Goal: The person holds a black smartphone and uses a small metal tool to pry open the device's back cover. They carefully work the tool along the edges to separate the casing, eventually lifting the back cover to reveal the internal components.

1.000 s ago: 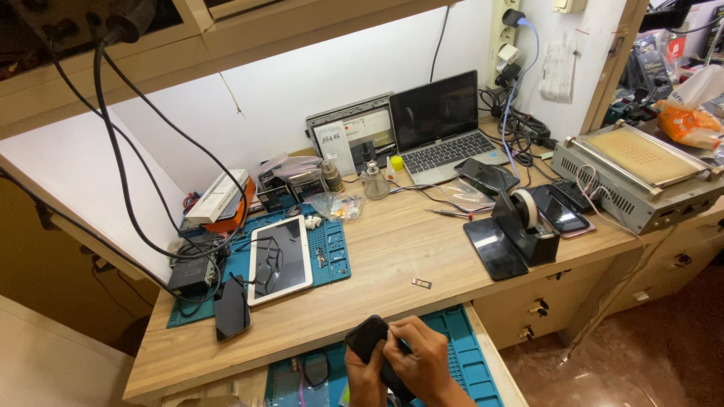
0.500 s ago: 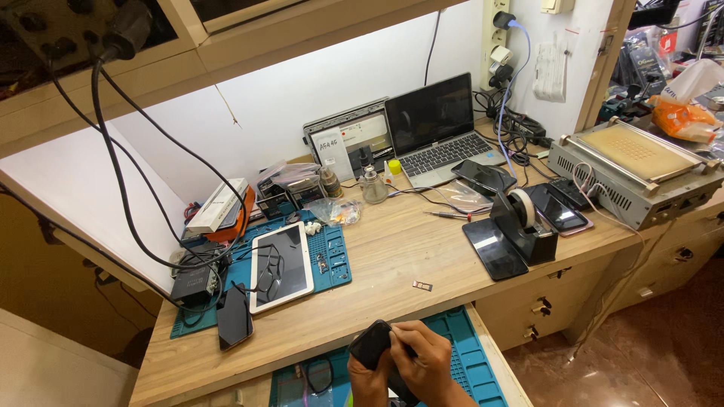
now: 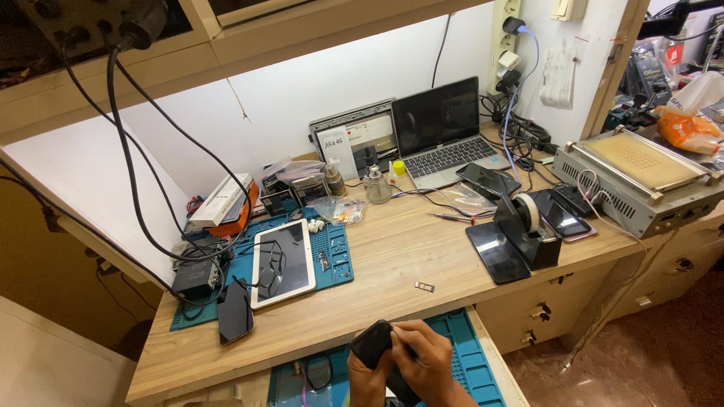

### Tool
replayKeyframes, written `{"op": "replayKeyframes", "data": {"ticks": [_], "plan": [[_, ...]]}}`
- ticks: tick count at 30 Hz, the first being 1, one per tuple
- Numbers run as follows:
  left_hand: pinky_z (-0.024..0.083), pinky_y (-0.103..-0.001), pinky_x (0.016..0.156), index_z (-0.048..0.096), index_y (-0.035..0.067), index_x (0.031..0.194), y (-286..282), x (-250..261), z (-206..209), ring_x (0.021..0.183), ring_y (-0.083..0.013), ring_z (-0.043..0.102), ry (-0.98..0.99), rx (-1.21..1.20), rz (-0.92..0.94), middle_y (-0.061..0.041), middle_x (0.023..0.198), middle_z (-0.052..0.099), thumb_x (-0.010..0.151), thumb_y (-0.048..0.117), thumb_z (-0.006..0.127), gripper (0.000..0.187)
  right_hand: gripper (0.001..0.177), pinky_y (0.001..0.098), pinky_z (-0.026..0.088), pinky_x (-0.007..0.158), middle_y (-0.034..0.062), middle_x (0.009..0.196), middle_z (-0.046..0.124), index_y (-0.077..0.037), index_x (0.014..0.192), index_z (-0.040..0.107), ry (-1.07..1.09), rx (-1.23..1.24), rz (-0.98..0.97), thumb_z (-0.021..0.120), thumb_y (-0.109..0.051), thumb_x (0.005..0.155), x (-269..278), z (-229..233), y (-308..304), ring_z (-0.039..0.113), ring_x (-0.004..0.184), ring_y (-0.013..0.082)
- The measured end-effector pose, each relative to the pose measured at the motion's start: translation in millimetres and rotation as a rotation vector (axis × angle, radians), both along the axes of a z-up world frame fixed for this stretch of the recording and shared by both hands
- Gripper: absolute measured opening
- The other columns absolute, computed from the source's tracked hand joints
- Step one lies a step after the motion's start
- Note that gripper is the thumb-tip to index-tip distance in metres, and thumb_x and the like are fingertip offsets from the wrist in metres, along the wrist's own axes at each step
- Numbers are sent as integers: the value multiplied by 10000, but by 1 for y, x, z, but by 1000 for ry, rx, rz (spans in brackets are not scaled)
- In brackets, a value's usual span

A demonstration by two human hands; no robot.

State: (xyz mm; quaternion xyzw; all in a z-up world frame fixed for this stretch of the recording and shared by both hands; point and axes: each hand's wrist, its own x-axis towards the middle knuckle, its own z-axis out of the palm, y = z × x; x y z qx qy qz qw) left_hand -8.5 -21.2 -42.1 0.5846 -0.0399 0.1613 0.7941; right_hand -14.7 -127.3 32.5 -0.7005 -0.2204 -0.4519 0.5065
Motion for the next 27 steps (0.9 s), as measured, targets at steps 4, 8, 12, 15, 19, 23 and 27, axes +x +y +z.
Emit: {"op": "replayKeyframes", "data": {"ticks": [4, 8, 12, 15, 19, 23, 27], "plan": [[519, -301, 728, 670, -56, 961, 1, 2, -11, 790, -174, 614, 90, -151, -22, -146, 870, 708, 739, -10, 661, 227, 30, 249, 510, 559, 53, 709, 639, -63, 732, 606, 157, -5, 46, 594, -62, 759, 3, -1, -3, 635, 612, 157], [532, -347, 657, 655, -87, 982, -2, 0, -5, 739, -274, 645, 299, -271, 75, -222, 835, 696, 748, 21, 650, 258, 49, 230, 520, 545, 42, 727, 666, -65, 750, 643, 239, -30, 11, 596, -76, 760, 3, -5, -2, 630, 584, 130], [533, -329, 692, 640, -76, 992, -4, 5, -23, 765, -261, 651, 224, -278, 93, -222, 880, 704, 749, 6, 642, 257, 45, 258, 537, 590, 96, 750, 665, -28, 753, 625, 62, -11, -33, 599, -56, 776, 5, -8, 2, 661, 620, 178], [537, -373, 695, 638, -84, 1028, -5, 2, -10, 787, -316, 657, 342, -315, 100, -250, 898, 698, 750, -12, 640, 287, 69, 266, 550, 593, 100, 763, 674, -17, 776, 646, 79, -3, -26, 601, -69, 783, 4, -9, 2, 672, 631, 185], [533, -329, 696, 660, -74, 1002, -4, 0, -10, 787, -253, 652, 248, -210, 63, -206, 894, 716, 737, 18, 662, 281, 52, 263, 550, 619, 102, 770, 677, -24, 772, 646, 77, 22, -30, 607, -58, 775, 2, -8, 2, 678, 657, 184], [529, -320, 766, 663, -77, 1007, -4, 3, -19, 842, -250, 665, 152, -208, 53, -213, 948, 722, 730, -7, 658, 287, 56, 268, 547, 647, 93, 797, 682, -37, 786, 656, 52, 29, -65, 610, -70, 779, 3, -9, 3, 678, 688, 186], [530, -309, 742, 677, -70, 998, -5, 2, -14, 826, -227, 664, 151, -187, 60, -200, 920, 732, 724, -1, 660, 283, 69, 273, 560, 676, 96, 822, 693, -33, 803, 670, 54, 30, -73, 620, -68, 771, 4, -11, 4, 690, 718, 191]]}}
